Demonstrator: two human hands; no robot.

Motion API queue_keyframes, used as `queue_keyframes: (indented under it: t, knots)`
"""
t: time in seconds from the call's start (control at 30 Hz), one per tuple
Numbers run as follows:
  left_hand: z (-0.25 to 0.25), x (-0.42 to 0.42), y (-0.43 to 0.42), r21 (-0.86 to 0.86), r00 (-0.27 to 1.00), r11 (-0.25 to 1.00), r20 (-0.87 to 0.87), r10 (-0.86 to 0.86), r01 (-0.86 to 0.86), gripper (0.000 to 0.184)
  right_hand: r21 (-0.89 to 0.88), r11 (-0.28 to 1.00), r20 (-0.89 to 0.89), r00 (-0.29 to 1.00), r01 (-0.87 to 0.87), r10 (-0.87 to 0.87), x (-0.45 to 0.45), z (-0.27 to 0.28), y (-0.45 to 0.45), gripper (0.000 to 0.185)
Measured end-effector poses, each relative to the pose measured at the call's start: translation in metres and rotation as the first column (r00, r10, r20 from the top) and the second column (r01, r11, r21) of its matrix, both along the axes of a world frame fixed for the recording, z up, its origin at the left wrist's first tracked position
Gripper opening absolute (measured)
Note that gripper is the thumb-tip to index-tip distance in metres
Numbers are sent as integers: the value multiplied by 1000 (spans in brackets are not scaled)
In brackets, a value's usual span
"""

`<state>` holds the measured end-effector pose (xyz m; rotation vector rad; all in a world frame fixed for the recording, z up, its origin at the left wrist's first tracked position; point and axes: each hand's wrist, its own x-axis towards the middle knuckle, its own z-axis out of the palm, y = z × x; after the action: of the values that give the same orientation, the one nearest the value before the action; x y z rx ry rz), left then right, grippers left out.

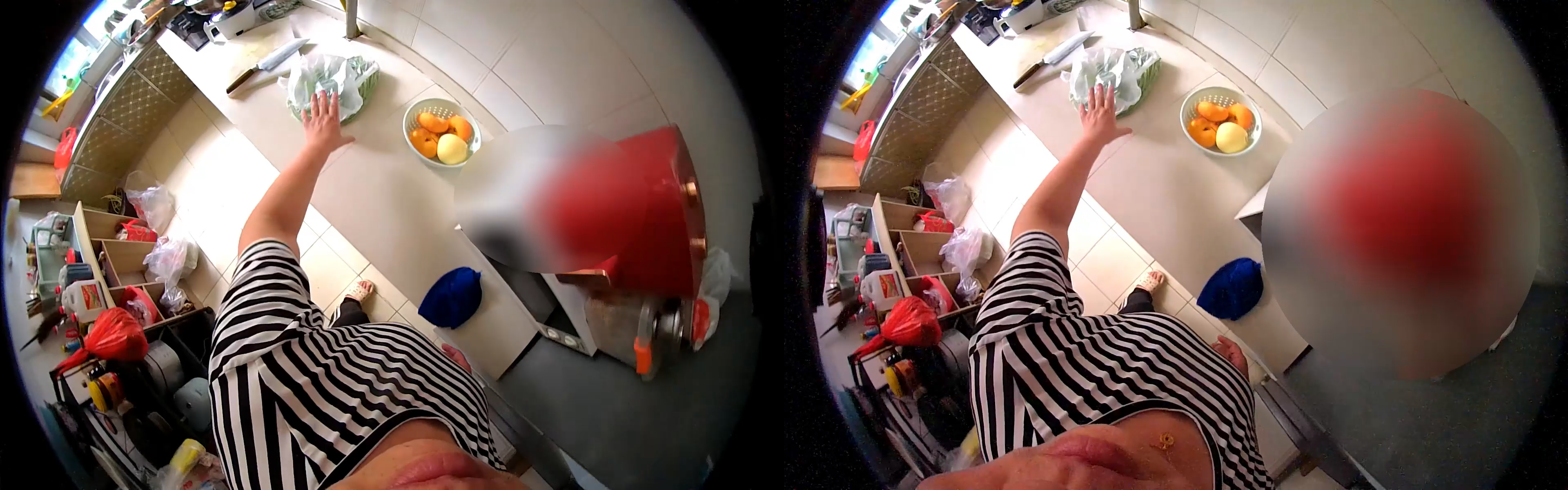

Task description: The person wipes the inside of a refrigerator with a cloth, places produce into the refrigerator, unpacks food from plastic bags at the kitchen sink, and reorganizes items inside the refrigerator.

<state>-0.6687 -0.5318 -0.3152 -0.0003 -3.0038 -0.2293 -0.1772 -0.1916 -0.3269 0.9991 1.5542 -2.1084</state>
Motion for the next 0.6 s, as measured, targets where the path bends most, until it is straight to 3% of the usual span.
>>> queue_keyframes:
  t: [0.07, 0.13, 0.2, 0.27, 0.3, 0.33, 0.4, 0.43, 0.47, 0.53, 0.6]
  knots:
    - [-10, -39, -10, -8, 999, 1000, 50, 21, -20, 117, 23, 999, 98, 995, -28, 26, -24, 3, 0, 39]
    - [-19, -63, -15, -40, 962, 999, 272, 36, -26, 119, 42, 997, 100, 993, -67, 62, -42, 10, -5, 39]
    - [-42, -72, -16, -85, 977, 996, 212, 39, -22, 112, -1, 998, 86, 994, -69, 69, -43, -16, 3, 39]
    - [-66, -83, -18, -235, 999, 972, 48, -10, 21, 101, -46, 996, 73, 994, -73, 76, -46, -24, 7, 39]
    - [-73, -82, -19, -226, 990, 972, -117, -83, 55, 80, 11, 992, 26, 992, -123, 123, -53, -21, 2, 39]
    - [-78, -83, -21, -229, 990, 972, -113, -83, 56, 80, 67, 983, -18, 985, -169, 171, -60, -19, -4, 39]
    - [-81, -77, -17, -314, 973, 925, -24, -230, 211, 62, 41, 984, -30, 984, -174, 175, -72, -16, -10, 40]
    - [-84, -75, -20, -336, 938, 901, -118, -327, 272, 48, 89, 975, 0, 979, -205, 206, -76, -16, -11, 39]
    - [-86, -70, -20, -337, 937, 900, -118, -330, 275, 48, 135, 962, 32, 972, -237, 235, -78, -16, -12, 39]
    - [-84, -56, -16, -220, 912, 889, 1, -411, 401, 36, 123, 965, 40, 973, -232, 229, -82, -12, -14, 39]
    - [-74, -18, -6, -200, 891, 876, -24, -453, 439, 34, 121, 958, 84, 964, -260, 251, -81, -6, -11, 40]
